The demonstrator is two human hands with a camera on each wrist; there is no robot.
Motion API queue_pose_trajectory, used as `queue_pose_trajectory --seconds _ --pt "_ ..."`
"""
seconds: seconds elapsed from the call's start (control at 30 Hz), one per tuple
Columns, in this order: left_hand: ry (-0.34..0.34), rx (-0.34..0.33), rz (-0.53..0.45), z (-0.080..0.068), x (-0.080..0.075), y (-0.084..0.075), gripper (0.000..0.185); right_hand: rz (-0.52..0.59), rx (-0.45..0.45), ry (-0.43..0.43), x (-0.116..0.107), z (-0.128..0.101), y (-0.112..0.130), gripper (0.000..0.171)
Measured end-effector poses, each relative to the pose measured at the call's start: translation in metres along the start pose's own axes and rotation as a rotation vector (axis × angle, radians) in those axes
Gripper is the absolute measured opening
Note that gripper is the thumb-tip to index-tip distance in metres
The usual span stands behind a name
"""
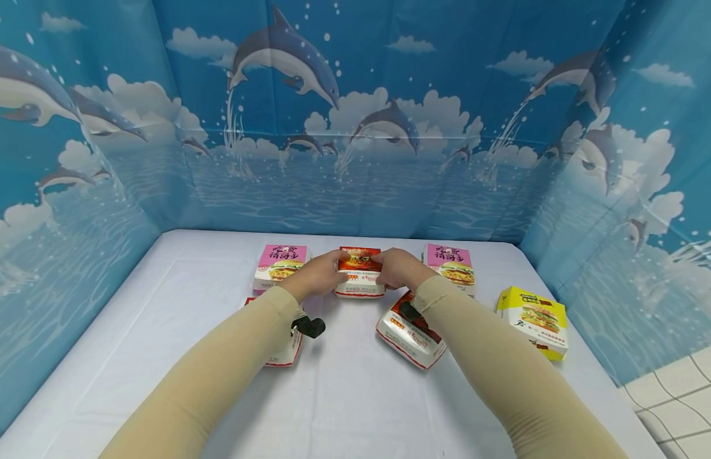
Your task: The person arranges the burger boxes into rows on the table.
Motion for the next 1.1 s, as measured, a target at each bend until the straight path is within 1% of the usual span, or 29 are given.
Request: queue_pose_trajectory --seconds 0.3,0.87,1.1 --pt "0.012 -0.012 -0.012 -0.0021 -0.0007 -0.0014 0.060 0.023 0.015 0.003 0.0010 -0.0015 -0.0003 0.071" --pt "0.009 0.003 -0.003 0.0000 0.0008 -0.0001 0.060 0.020 -0.001 -0.014 0.0000 -0.0004 -0.0011 0.071" --pt "0.012 -0.015 -0.014 0.0002 0.0015 0.0004 0.061 0.019 0.001 -0.013 -0.0004 -0.0011 -0.0009 0.072"
Point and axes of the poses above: each hand's wrist, its own z-axis towards the middle knuckle, its own x-axis out of the palm, y = z × x, the point moved 8 cm from there along z, towards the middle knuckle, and after that the axes turned 15 degrees about -y, right-handed, at the moved point
